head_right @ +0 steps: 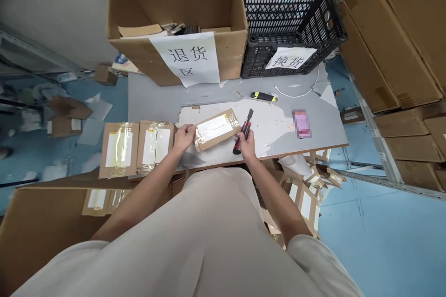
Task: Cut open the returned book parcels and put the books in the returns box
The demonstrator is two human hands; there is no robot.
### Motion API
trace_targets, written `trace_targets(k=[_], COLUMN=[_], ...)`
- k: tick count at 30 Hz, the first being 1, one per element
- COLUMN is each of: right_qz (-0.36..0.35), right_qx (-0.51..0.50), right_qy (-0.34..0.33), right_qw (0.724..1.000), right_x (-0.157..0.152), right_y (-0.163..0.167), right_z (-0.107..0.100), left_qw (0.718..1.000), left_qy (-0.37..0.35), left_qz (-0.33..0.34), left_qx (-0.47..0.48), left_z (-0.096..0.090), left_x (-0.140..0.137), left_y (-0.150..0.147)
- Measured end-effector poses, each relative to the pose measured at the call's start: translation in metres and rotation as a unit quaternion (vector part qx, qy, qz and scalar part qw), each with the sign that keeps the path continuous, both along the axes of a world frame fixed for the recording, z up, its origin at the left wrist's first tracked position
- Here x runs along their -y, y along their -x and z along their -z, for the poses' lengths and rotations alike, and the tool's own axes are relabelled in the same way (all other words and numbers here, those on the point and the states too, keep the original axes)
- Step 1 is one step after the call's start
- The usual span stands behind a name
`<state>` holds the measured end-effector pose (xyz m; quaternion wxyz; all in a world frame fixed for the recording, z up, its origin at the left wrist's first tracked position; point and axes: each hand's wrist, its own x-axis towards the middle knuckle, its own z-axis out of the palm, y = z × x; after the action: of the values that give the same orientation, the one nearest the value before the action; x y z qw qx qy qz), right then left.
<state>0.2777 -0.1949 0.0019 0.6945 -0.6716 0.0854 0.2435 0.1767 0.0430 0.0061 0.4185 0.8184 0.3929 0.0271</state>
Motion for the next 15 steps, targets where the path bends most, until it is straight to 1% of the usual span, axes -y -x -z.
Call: trace_targets(k=[2, 5, 7, 10, 15], right_qz=[-0.026, -0.082, -0.108, -0.134, -0.166], right_qx=[0.031, 0.078, 0.101, 0.108, 0.113], right_qy=[-0.002, -0.005, 0.002, 0.031, 0.051], right_qw=[0.999, 0.993, 0.989, 0.985, 0.978], right_x=[-0.008, -0.020, -0.025, -0.027, -0.022], right_y=[-0.018, -0.039, -0.045, -0.043, -0.035], right_z=[-0.003, -0.008, -0.011, -0.011, -0.009], left_qw=[0.999, 0.987, 0.975, 0.970, 0.974], left_qy=[0.040, 0.154, 0.213, 0.232, 0.220], left_qz=[-0.012, -0.023, -0.034, -0.049, -0.034], left_qx=[0.010, 0.039, 0.051, 0.056, 0.040], left_z=[0.001, 0.005, 0.008, 0.012, 0.014], left_x=[0.015, 0.045, 0.062, 0.074, 0.070], left_y=[0.014, 0.034, 0.043, 0.047, 0.050])
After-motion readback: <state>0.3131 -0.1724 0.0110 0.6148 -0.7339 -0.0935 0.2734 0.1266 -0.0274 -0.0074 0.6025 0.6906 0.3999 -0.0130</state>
